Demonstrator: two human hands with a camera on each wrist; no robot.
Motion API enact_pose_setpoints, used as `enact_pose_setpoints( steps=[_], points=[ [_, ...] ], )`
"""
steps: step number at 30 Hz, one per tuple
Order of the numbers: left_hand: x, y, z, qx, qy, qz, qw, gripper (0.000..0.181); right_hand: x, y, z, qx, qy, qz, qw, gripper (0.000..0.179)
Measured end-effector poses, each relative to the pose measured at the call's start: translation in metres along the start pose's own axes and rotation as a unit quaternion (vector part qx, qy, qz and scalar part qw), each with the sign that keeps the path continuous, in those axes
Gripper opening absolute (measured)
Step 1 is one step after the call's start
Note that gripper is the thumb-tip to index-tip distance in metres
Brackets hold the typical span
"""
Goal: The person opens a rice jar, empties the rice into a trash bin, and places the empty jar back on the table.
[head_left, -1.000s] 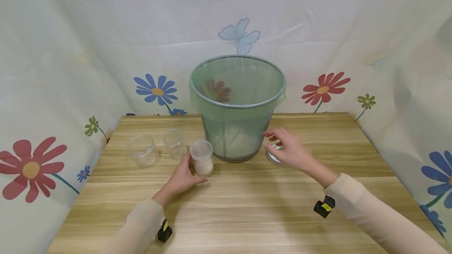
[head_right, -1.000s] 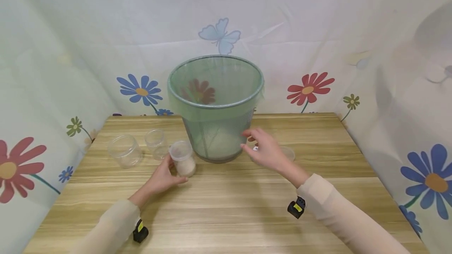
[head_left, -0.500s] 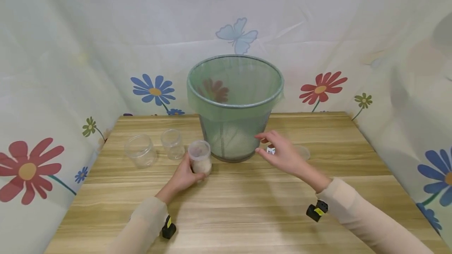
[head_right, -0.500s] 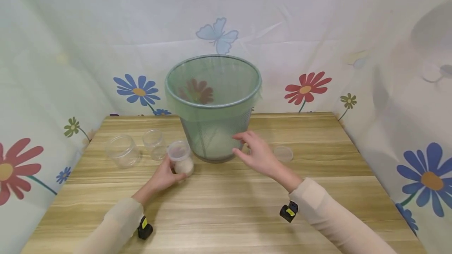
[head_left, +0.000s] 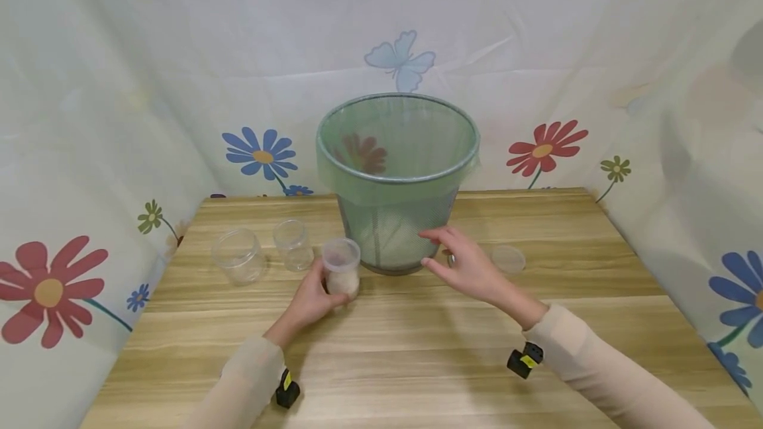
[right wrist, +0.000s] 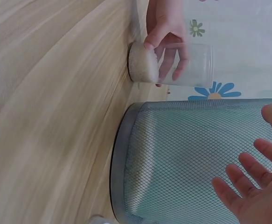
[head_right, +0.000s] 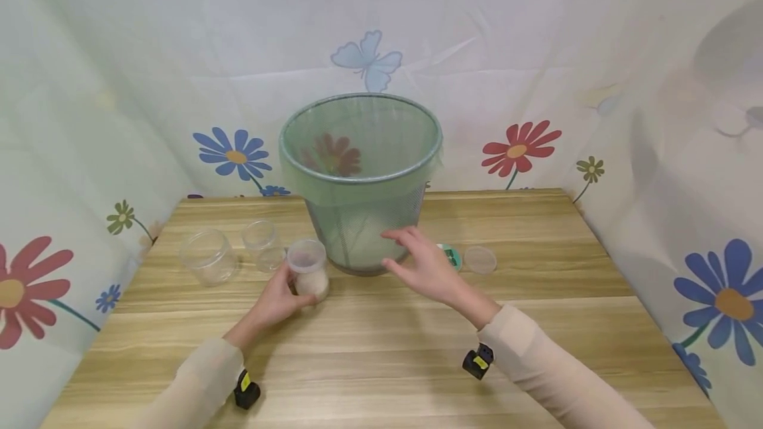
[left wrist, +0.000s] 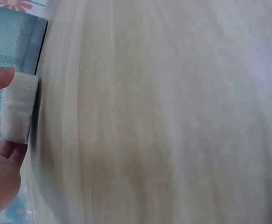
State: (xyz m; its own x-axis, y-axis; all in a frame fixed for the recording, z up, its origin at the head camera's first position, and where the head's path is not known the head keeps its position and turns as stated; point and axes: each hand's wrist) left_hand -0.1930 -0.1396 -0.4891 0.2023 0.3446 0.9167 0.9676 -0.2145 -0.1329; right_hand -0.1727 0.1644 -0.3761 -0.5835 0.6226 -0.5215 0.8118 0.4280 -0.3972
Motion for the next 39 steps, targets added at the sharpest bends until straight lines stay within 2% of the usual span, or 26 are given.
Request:
enact_pose_setpoints(
  steps=[7, 16, 23, 30, 36, 39],
  points=[
    [0.011, 0.006, 0.000, 0.011, -0.027, -0.011, 0.9995, 0.071, 0.000, 0.003, 0.008, -0.018, -0.025, 0.018, 0.9993, 0.045],
    [0.029, 0.012, 0.001, -0.005, -0.064, -0.010, 0.9979, 0.075, -0.005, 0.001, 0.012, -0.023, -0.037, 0.027, 0.9987, 0.050],
    [0.042, 0.015, 0.005, -0.012, -0.080, 0.024, 0.9965, 0.077, -0.011, 0.000, 0.016, -0.035, -0.055, 0.051, 0.9965, 0.052],
    [0.050, 0.013, 0.008, -0.019, -0.098, 0.064, 0.9930, 0.078, -0.014, -0.001, 0.019, -0.025, -0.051, 0.049, 0.9971, 0.052],
    [0.061, 0.008, 0.011, -0.032, -0.126, 0.115, 0.9848, 0.078, -0.019, -0.005, 0.016, -0.021, -0.064, 0.050, 0.9964, 0.050],
    [0.066, 0.004, 0.013, -0.032, -0.152, 0.138, 0.9782, 0.076, -0.021, -0.007, 0.014, -0.020, -0.065, 0.051, 0.9964, 0.048]
  ],
)
Point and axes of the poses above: each hand's wrist, its own y-axis away from the middle knuckle, its own z-axis out of the palm, x = y × z, and after that the axes turned 1 degree about y, right-handed
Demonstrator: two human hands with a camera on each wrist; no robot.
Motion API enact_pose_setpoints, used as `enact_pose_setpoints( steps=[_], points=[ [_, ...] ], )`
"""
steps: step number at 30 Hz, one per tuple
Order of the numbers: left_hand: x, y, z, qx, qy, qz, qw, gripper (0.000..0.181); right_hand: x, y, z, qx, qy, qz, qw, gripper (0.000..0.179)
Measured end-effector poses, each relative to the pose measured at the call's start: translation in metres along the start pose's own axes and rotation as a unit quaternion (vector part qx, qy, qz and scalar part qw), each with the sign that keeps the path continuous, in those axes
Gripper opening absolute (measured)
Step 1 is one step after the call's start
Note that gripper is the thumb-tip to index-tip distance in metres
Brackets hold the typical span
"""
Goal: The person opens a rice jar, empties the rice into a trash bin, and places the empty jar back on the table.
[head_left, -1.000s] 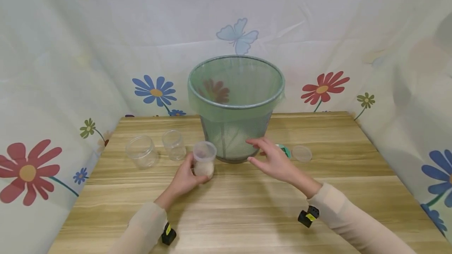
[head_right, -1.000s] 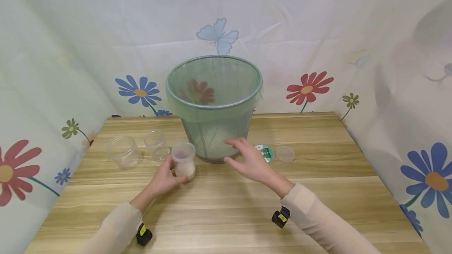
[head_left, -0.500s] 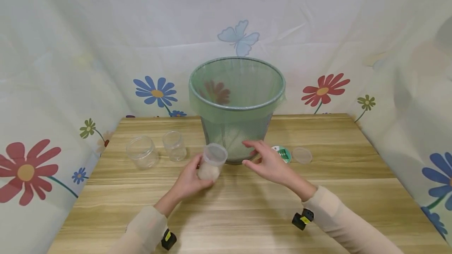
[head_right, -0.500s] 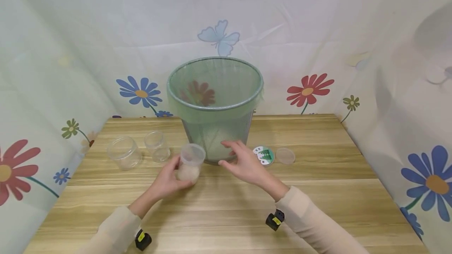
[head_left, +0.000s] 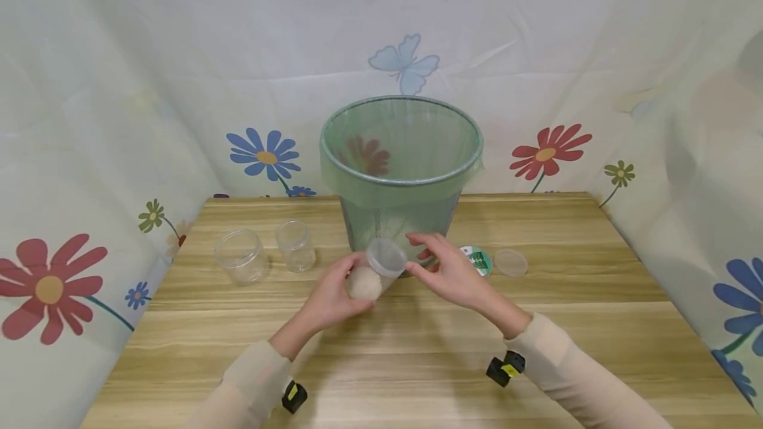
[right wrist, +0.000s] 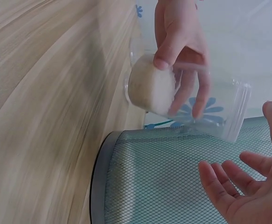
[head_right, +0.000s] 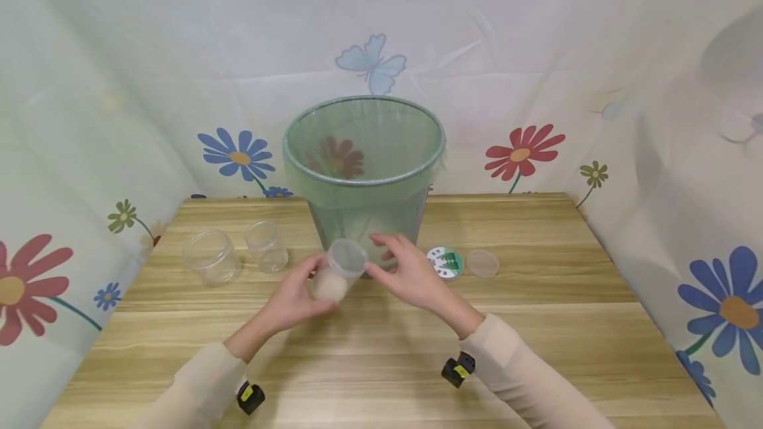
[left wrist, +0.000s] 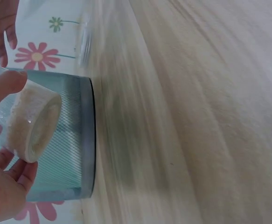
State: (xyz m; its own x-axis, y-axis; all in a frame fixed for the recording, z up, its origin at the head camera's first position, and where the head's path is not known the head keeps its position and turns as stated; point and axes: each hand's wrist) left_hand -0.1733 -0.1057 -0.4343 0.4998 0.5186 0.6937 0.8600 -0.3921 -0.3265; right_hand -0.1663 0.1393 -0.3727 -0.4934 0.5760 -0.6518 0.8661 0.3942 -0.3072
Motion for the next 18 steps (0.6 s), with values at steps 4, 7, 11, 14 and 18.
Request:
enact_pose_setpoints(
  steps=[4, 7, 11, 14, 18],
  points=[
    [0.006, -0.005, 0.001, 0.001, -0.031, 0.024, 0.9992, 0.075, -0.003, -0.001, -0.001, -0.002, -0.001, 0.002, 1.0000, 0.047],
    [0.010, -0.009, 0.002, -0.003, -0.043, 0.026, 0.9987, 0.076, -0.004, -0.002, -0.003, -0.004, 0.002, 0.004, 1.0000, 0.047],
    [0.015, -0.014, 0.004, -0.010, -0.052, 0.024, 0.9983, 0.077, -0.005, -0.003, -0.005, 0.000, 0.007, 0.007, 1.0000, 0.048],
    [0.018, -0.017, 0.005, -0.013, -0.059, 0.022, 0.9979, 0.078, -0.006, -0.004, -0.006, 0.003, 0.009, 0.012, 0.9999, 0.049],
    [0.023, -0.019, 0.006, -0.015, -0.072, 0.013, 0.9972, 0.080, -0.008, -0.005, -0.008, 0.004, 0.022, 0.021, 0.9995, 0.050]
  ],
)
Point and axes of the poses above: each hand's wrist, its own y-axis away from the middle knuckle, its own z-axis out of the palm, x = y × z, and after that the axes turned 1 degree about y, right-handed
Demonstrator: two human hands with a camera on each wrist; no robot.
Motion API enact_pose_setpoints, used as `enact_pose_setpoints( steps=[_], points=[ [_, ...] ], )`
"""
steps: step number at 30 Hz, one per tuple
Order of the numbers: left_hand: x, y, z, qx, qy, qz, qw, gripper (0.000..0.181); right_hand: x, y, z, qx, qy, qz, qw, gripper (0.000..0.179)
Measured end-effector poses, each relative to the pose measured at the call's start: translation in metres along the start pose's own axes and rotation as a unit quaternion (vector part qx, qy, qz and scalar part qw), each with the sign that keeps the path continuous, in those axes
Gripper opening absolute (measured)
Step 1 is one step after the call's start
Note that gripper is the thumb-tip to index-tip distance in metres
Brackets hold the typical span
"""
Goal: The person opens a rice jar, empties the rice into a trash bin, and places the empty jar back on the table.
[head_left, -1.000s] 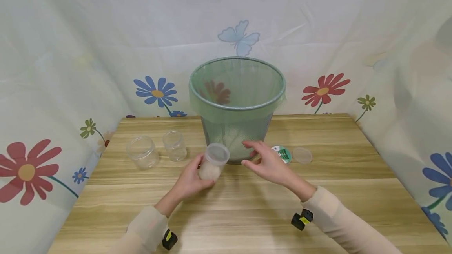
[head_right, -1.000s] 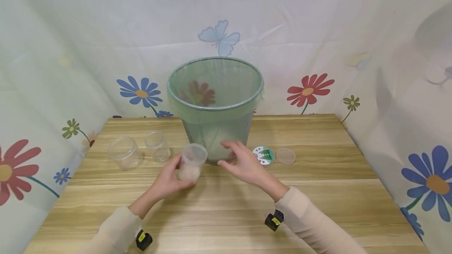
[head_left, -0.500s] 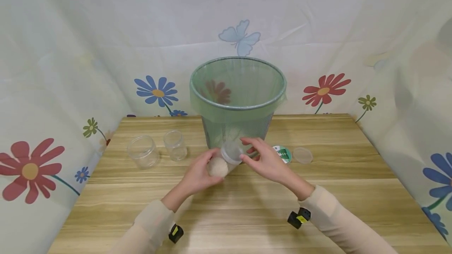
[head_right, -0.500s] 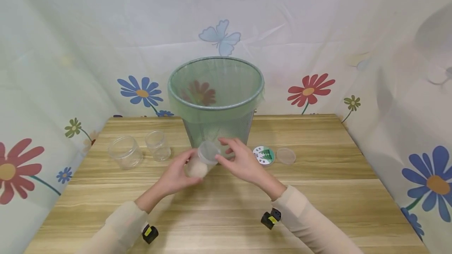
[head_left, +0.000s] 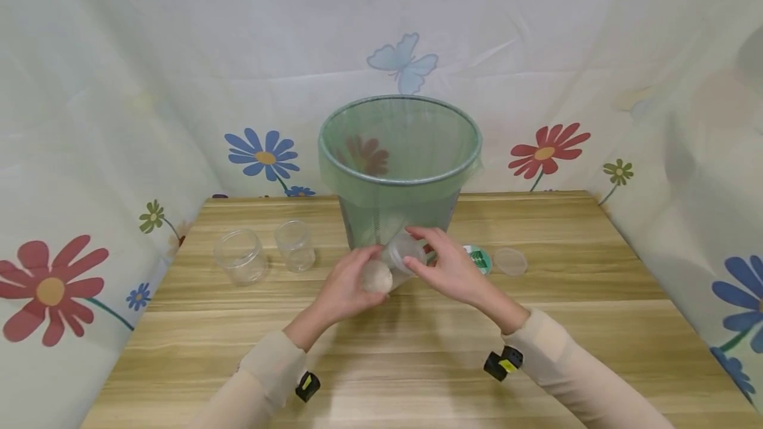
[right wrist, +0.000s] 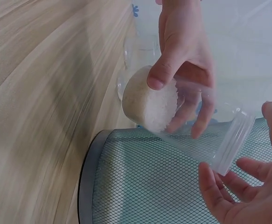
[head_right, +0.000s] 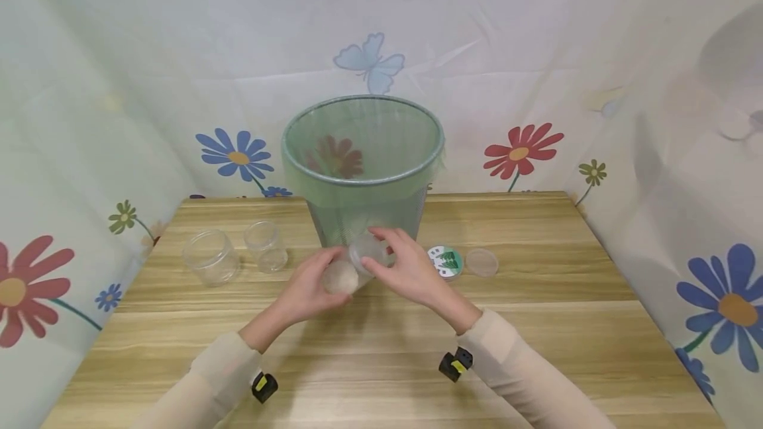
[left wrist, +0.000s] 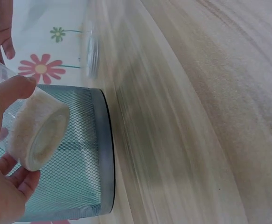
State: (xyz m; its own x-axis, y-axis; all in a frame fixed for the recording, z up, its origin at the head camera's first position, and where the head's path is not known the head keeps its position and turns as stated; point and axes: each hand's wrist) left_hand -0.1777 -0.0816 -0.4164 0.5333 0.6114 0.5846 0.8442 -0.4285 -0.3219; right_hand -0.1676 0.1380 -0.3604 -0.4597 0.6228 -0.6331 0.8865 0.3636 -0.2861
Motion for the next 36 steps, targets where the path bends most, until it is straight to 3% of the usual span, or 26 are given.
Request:
enact_pose_setpoints(
  steps=[5, 12, 21, 36],
  points=[
    [0.002, -0.002, 0.000, -0.007, -0.031, -0.004, 0.9995, 0.080, -0.001, 0.000, 0.001, 0.008, 0.025, 0.004, 0.9996, 0.052],
    [0.005, -0.004, 0.004, 0.010, -0.080, 0.021, 0.9965, 0.081, 0.001, 0.000, 0.002, 0.018, 0.049, 0.002, 0.9986, 0.054],
    [0.007, -0.003, 0.007, 0.006, -0.046, 0.006, 0.9989, 0.086, 0.008, 0.000, -0.001, -0.001, 0.019, 0.001, 0.9998, 0.050],
    [0.007, -0.005, 0.008, 0.011, -0.059, 0.007, 0.9982, 0.081, 0.017, 0.002, -0.006, -0.025, -0.044, 0.007, 0.9987, 0.050]
  ],
)
Point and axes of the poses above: each hand's wrist, its own y-axis away from the middle knuckle, its own z-axis out of the palm, x = y × z, and after that the axes turned 1 degree about y, right-handed
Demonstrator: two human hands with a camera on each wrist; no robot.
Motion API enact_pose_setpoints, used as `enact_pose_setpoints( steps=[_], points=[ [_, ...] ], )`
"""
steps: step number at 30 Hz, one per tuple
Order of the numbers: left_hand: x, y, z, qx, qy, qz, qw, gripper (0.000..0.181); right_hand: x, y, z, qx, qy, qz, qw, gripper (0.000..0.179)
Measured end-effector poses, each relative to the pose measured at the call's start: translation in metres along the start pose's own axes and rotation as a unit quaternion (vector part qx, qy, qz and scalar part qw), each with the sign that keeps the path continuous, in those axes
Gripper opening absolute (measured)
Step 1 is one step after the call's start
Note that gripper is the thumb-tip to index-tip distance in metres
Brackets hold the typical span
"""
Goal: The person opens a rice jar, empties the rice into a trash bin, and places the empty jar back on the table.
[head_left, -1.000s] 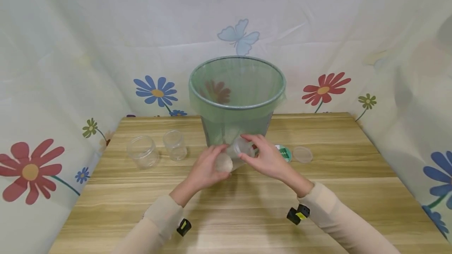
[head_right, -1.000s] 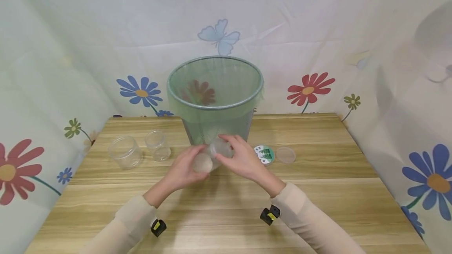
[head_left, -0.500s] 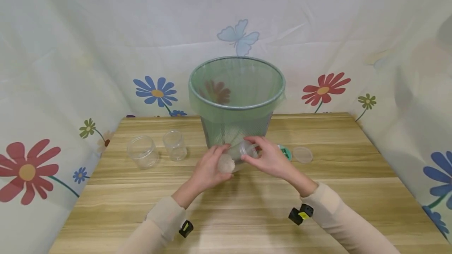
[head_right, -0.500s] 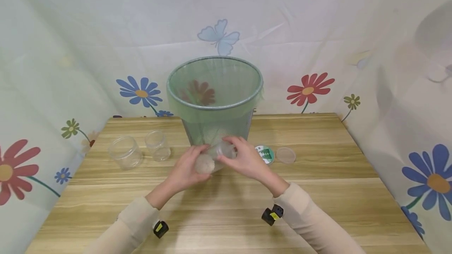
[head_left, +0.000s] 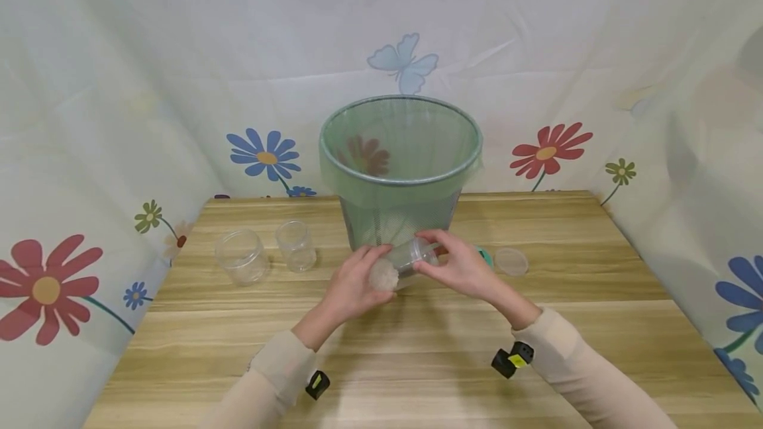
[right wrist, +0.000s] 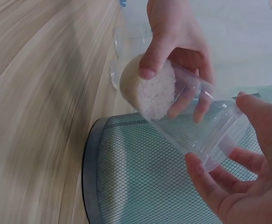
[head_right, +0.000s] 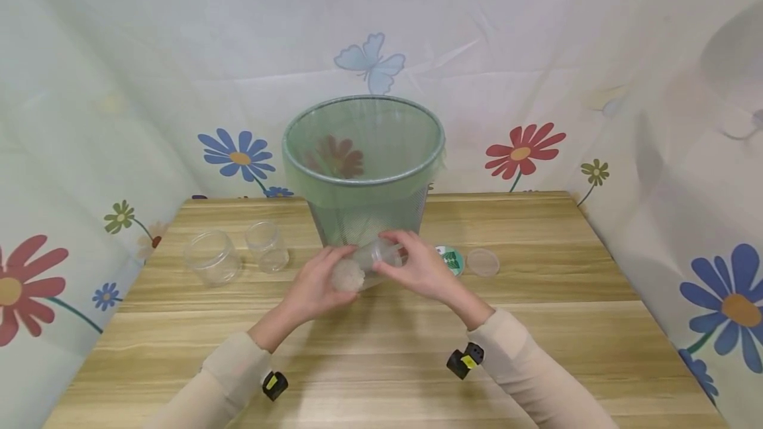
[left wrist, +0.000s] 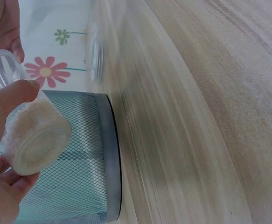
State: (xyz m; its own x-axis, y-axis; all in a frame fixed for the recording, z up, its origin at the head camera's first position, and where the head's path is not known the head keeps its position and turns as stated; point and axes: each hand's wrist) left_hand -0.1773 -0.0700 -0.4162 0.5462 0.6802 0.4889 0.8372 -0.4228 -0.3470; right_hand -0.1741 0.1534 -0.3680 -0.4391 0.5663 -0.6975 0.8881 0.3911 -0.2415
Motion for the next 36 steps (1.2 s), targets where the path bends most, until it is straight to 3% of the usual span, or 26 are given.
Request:
enact_pose_setpoints(
  steps=[21, 29, 36],
  points=[
    [0.002, -0.002, -0.002, 0.009, -0.016, 0.005, 0.9998, 0.080, 0.010, 0.002, 0.001, 0.006, -0.022, -0.033, 0.9992, 0.052],
    [0.001, 0.000, -0.001, 0.003, -0.014, 0.000, 0.9999, 0.081, 0.012, 0.002, 0.004, 0.012, -0.015, -0.064, 0.9978, 0.052],
    [0.000, 0.001, 0.000, 0.001, -0.008, 0.003, 1.0000, 0.083, 0.014, 0.003, 0.001, -0.021, -0.032, -0.069, 0.9969, 0.053]
  ],
)
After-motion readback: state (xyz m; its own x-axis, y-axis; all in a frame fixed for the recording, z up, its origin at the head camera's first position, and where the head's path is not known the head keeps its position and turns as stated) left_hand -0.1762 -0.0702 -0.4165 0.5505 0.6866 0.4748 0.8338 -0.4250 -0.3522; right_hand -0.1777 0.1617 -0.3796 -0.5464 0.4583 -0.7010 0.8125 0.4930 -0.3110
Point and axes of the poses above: each hand's wrist, its own y-axis away from the middle knuckle, its own z-axis out of the palm, x = y × z, and after that the axes turned 1 degree about y, right-handed
